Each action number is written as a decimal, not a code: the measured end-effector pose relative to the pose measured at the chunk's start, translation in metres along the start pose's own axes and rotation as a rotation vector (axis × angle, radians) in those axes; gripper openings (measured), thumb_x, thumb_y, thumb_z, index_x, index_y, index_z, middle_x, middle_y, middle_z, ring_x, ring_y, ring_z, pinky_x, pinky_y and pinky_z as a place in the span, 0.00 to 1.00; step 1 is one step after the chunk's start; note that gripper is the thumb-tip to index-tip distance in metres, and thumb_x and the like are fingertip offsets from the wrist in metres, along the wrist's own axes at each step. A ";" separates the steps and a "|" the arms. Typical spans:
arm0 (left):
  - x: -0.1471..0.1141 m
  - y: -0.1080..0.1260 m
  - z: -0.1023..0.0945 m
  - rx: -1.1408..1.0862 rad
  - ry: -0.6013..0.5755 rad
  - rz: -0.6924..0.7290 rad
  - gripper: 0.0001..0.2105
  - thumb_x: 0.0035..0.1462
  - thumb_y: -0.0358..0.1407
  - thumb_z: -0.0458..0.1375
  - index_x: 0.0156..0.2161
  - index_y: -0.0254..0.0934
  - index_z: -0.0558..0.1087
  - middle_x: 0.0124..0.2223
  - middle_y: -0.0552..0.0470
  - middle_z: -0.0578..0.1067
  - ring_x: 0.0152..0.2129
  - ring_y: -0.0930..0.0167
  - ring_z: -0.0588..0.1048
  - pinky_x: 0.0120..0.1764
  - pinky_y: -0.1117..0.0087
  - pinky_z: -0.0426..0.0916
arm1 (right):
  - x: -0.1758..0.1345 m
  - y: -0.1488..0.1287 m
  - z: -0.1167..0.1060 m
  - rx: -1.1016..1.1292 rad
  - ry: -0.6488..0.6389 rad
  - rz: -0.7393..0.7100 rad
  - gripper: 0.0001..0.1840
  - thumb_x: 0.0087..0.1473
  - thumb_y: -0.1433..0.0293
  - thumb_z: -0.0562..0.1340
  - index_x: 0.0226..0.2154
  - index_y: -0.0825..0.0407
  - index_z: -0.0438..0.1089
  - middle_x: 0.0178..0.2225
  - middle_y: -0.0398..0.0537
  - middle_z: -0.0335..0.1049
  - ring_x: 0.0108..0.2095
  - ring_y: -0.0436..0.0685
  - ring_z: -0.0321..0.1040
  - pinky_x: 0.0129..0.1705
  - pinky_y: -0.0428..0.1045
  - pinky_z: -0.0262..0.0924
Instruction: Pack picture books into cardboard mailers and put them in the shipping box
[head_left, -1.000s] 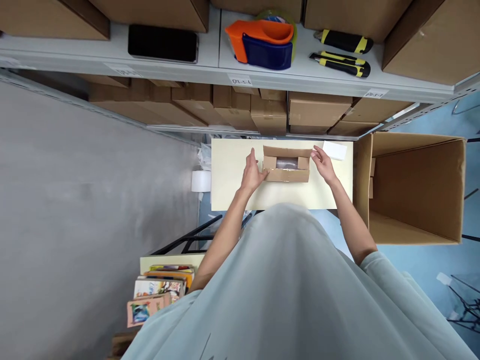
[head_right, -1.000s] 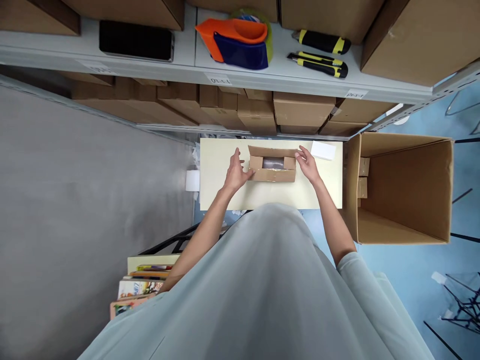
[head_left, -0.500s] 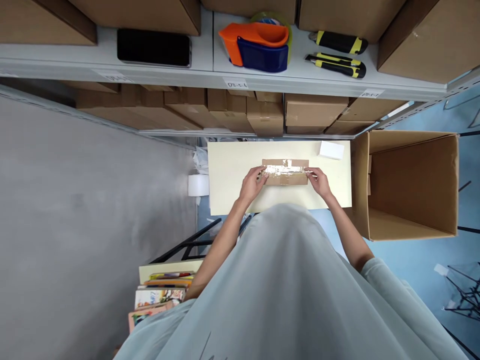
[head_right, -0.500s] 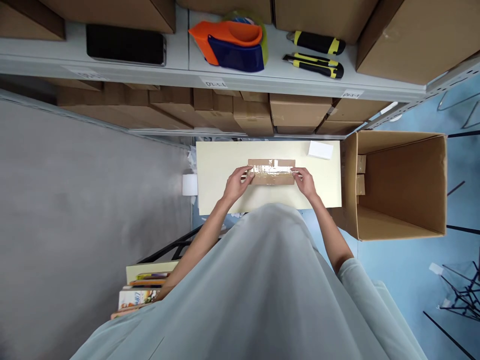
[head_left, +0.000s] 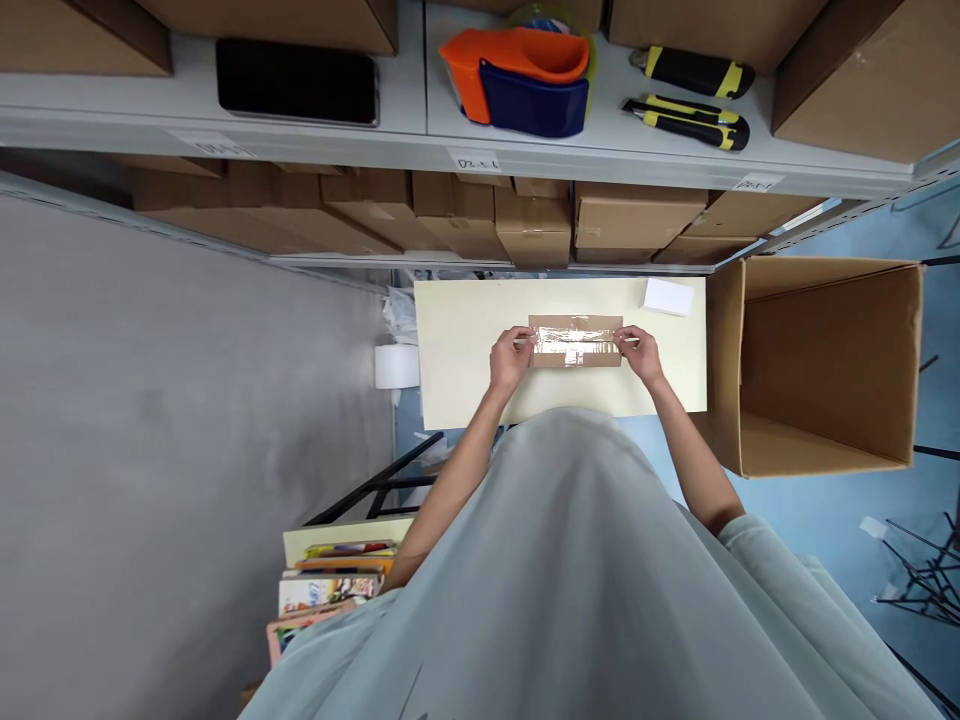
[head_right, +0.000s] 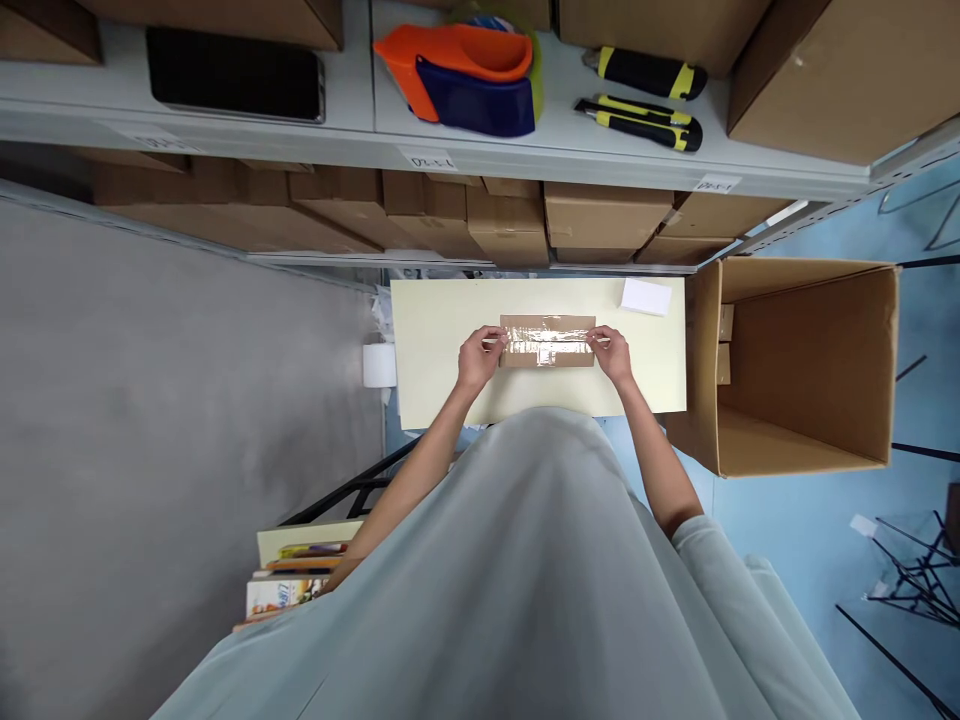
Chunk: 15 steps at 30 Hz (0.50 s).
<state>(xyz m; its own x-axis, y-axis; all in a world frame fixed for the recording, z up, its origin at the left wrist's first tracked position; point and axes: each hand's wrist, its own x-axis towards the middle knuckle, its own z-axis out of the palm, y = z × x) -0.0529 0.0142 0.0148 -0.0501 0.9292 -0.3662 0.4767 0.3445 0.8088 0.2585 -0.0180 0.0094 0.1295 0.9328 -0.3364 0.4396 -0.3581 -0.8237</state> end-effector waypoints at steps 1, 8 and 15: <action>0.002 0.000 0.000 0.004 -0.004 0.000 0.06 0.66 0.35 0.62 0.45 0.42 0.81 0.50 0.50 0.84 0.32 0.71 0.78 0.43 0.68 0.75 | 0.003 -0.001 0.000 0.022 0.013 0.019 0.20 0.57 0.49 0.65 0.40 0.48 0.78 0.39 0.49 0.78 0.38 0.59 0.72 0.39 0.55 0.75; 0.003 0.007 -0.004 0.040 -0.025 -0.002 0.05 0.65 0.35 0.63 0.44 0.42 0.80 0.49 0.50 0.84 0.32 0.71 0.79 0.46 0.67 0.77 | 0.002 -0.013 -0.003 -0.026 0.045 0.055 0.12 0.57 0.58 0.65 0.37 0.48 0.77 0.40 0.49 0.79 0.37 0.58 0.73 0.43 0.55 0.75; 0.005 0.019 -0.027 0.188 -0.088 0.214 0.05 0.61 0.34 0.66 0.43 0.43 0.81 0.53 0.46 0.81 0.47 0.61 0.83 0.55 0.58 0.79 | -0.027 -0.055 -0.001 -0.440 0.077 -0.077 0.15 0.66 0.67 0.60 0.49 0.48 0.80 0.58 0.59 0.74 0.52 0.67 0.78 0.53 0.62 0.77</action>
<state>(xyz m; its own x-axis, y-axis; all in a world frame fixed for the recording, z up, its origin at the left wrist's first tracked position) -0.0676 0.0286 0.0405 0.1413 0.9600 -0.2417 0.6232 0.1034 0.7752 0.2318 -0.0237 0.0642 0.1399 0.9623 -0.2333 0.7841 -0.2516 -0.5674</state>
